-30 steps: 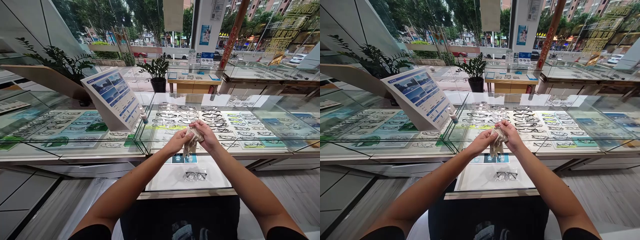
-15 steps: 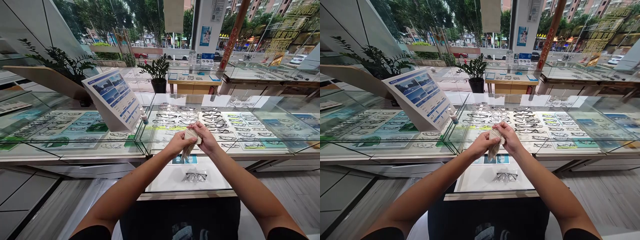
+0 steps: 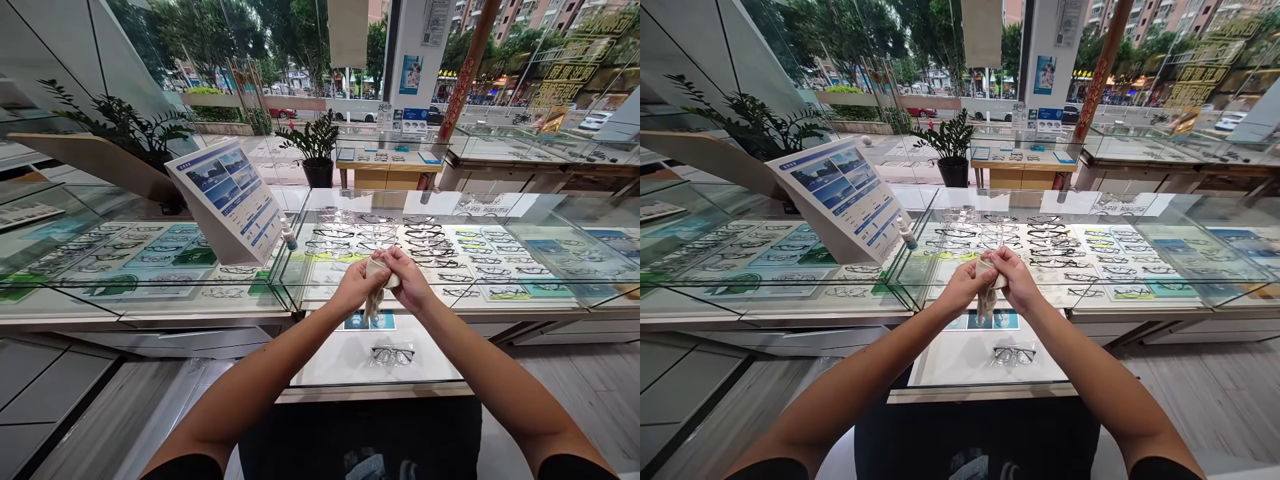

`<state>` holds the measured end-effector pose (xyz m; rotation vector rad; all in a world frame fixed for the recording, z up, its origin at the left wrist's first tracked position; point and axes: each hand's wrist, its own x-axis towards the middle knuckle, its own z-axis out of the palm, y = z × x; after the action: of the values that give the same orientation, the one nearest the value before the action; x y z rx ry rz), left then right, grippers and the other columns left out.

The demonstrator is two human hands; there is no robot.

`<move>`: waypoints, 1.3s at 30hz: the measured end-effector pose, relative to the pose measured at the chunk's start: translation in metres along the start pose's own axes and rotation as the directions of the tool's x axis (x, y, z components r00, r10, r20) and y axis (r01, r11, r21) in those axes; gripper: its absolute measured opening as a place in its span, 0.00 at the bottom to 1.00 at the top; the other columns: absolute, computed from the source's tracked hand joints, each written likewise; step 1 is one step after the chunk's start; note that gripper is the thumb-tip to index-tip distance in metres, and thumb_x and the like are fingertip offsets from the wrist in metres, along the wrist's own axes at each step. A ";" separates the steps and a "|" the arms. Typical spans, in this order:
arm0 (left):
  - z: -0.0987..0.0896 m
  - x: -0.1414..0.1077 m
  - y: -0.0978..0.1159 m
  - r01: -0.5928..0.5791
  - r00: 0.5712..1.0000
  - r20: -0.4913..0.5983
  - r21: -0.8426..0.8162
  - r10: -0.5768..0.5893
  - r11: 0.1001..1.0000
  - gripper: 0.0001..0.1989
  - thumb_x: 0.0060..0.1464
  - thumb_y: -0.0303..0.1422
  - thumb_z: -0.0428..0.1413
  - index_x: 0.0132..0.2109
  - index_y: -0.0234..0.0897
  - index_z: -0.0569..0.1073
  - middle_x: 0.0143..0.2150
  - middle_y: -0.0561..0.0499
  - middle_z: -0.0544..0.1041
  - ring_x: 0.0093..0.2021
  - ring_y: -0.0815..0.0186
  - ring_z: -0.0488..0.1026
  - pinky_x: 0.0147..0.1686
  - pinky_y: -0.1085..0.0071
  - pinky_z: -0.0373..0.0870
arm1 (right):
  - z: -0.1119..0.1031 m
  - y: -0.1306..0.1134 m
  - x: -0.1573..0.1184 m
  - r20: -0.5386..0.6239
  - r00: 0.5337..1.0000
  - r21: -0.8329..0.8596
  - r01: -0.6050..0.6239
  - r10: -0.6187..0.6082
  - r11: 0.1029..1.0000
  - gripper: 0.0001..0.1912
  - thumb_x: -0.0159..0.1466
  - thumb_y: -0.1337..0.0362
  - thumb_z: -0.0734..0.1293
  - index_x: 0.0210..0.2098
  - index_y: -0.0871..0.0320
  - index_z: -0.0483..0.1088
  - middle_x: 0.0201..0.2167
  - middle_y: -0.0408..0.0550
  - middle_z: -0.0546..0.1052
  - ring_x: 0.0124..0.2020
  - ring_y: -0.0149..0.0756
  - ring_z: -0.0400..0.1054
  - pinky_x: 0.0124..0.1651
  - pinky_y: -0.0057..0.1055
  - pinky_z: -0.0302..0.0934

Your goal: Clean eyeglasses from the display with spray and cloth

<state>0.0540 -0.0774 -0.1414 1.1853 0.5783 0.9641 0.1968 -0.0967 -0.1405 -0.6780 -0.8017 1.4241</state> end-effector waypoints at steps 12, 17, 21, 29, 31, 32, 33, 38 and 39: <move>-0.017 0.009 -0.003 -0.016 0.994 0.112 -0.011 0.017 1.000 0.30 0.52 0.58 0.74 0.41 0.34 0.80 0.32 0.53 0.75 0.33 0.69 0.68 0.37 0.72 0.65 | -0.006 -0.006 0.004 -0.008 1.000 0.039 -0.016 0.017 0.999 0.23 0.51 0.53 0.89 0.32 0.53 0.75 0.38 0.42 0.84 0.39 0.34 0.77 0.45 0.29 0.72; -0.019 0.007 -0.002 -0.001 0.990 0.143 0.006 0.000 1.000 0.32 0.45 0.49 0.80 0.48 0.33 0.80 0.38 0.51 0.79 0.37 0.68 0.72 0.40 0.72 0.67 | -0.002 -0.010 0.001 -0.018 0.998 0.087 -0.051 0.053 0.995 0.24 0.48 0.56 0.90 0.31 0.54 0.76 0.39 0.41 0.85 0.39 0.32 0.76 0.43 0.26 0.72; -0.016 0.007 -0.005 -0.015 0.998 0.064 0.027 0.013 1.000 0.35 0.41 0.51 0.80 0.48 0.33 0.79 0.35 0.53 0.78 0.34 0.69 0.71 0.37 0.72 0.67 | 0.005 -0.005 -0.003 -0.030 0.999 0.053 -0.026 0.028 0.998 0.23 0.49 0.53 0.89 0.32 0.54 0.77 0.39 0.41 0.85 0.38 0.32 0.75 0.42 0.27 0.72; -0.012 0.009 -0.004 -0.111 0.993 -0.025 0.046 0.112 0.993 0.33 0.52 0.60 0.73 0.45 0.32 0.83 0.30 0.54 0.75 0.32 0.70 0.69 0.35 0.73 0.66 | 0.008 -0.003 -0.005 -0.027 0.999 -0.004 0.034 -0.034 0.999 0.22 0.50 0.51 0.89 0.30 0.53 0.77 0.36 0.41 0.85 0.35 0.32 0.75 0.43 0.28 0.72; -0.015 0.010 -0.004 -0.097 0.995 -0.016 0.050 0.098 0.994 0.34 0.52 0.61 0.72 0.47 0.33 0.84 0.30 0.53 0.76 0.32 0.69 0.69 0.35 0.73 0.67 | 0.007 -0.005 -0.004 -0.030 0.999 0.004 0.018 -0.018 1.000 0.22 0.49 0.52 0.89 0.30 0.53 0.77 0.35 0.41 0.85 0.34 0.32 0.75 0.41 0.29 0.72; -0.017 0.011 -0.005 -0.082 0.997 -0.006 0.053 0.083 0.995 0.35 0.52 0.62 0.72 0.48 0.33 0.84 0.31 0.53 0.77 0.33 0.69 0.70 0.36 0.73 0.67 | 0.006 -0.006 -0.003 -0.032 0.999 0.010 0.014 -0.014 1.000 0.22 0.49 0.52 0.89 0.31 0.53 0.77 0.35 0.41 0.85 0.34 0.33 0.76 0.42 0.30 0.72; -0.019 0.011 -0.005 -0.065 0.998 0.011 0.055 0.064 0.996 0.35 0.52 0.62 0.72 0.49 0.34 0.84 0.32 0.52 0.78 0.34 0.68 0.71 0.37 0.73 0.68 | 0.005 -0.007 -0.002 -0.034 0.999 0.015 0.010 -0.010 1.000 0.22 0.49 0.53 0.89 0.31 0.53 0.78 0.36 0.42 0.86 0.35 0.34 0.77 0.42 0.30 0.73; -0.028 0.009 -0.001 -0.004 0.989 0.149 0.085 -0.009 0.996 0.33 0.53 0.57 0.74 0.52 0.34 0.82 0.36 0.51 0.78 0.35 0.68 0.72 0.38 0.72 0.70 | 0.001 -0.012 0.001 -0.055 0.998 0.037 -0.022 0.024 0.999 0.23 0.47 0.53 0.90 0.29 0.55 0.78 0.38 0.44 0.87 0.38 0.34 0.78 0.42 0.29 0.74; -0.028 0.008 0.000 0.000 0.987 0.158 0.097 -0.016 0.995 0.33 0.52 0.56 0.74 0.52 0.34 0.81 0.36 0.51 0.78 0.34 0.69 0.71 0.37 0.72 0.69 | 0.001 -0.012 0.001 -0.059 0.998 0.037 -0.027 0.029 0.999 0.23 0.46 0.53 0.90 0.29 0.55 0.78 0.38 0.44 0.87 0.38 0.34 0.78 0.41 0.28 0.74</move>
<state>0.0350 -0.0564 -0.1495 1.3325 0.5062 0.8332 0.2032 -0.0963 -0.1301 -0.7031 -0.7203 1.4340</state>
